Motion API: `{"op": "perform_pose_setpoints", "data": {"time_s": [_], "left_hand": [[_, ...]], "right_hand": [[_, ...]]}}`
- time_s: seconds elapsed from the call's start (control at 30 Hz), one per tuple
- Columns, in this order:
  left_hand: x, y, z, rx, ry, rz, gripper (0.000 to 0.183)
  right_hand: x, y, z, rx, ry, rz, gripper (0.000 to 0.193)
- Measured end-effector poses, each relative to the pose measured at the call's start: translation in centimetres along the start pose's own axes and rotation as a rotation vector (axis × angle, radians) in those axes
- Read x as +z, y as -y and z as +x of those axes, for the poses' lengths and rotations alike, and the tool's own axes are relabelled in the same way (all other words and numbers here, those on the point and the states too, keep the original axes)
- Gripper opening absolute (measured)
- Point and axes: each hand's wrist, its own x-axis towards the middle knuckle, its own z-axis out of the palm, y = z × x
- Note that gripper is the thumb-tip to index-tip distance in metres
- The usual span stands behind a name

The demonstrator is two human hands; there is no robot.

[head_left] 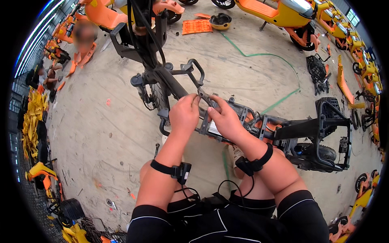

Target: The person connects electrical wiring and uses an adjustable wrench to secure a component to the frame of an electric scooter.

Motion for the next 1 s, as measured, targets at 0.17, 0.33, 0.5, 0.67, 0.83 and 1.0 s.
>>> {"op": "perform_pose_setpoints", "data": {"time_s": [0.17, 0.33, 0.5, 0.67, 0.83, 1.0], "left_hand": [[-0.7, -0.5, 0.3, 0.038, 0.009, -0.081, 0.018], [-0.9, 0.0, 0.3, -0.003, -0.024, -0.117, 0.020], [-0.1, 0.8, 0.1, -0.132, 0.115, -0.260, 0.027], [-1.6, 0.1, 0.5, -0.258, 0.232, -0.041, 0.029], [-2.0, 1.8, -0.3, -0.136, 0.230, 0.126, 0.023], [-2.4, 3.3, 0.6, -0.162, 0.215, 0.104, 0.020]], "right_hand": [[-0.7, -1.4, 0.0, -0.166, -0.017, -0.013, 0.052], [-0.7, 0.9, -1.2, -0.253, -0.041, -0.241, 0.052], [-0.4, 1.2, -1.3, -0.360, -0.182, -0.569, 0.057], [-0.5, 1.1, -0.8, -0.402, -0.246, -0.607, 0.059], [-1.1, -1.3, 1.5, -0.371, -0.325, -0.649, 0.048], [-5.6, -2.8, 4.8, 0.284, -0.169, 0.171, 0.024]]}}
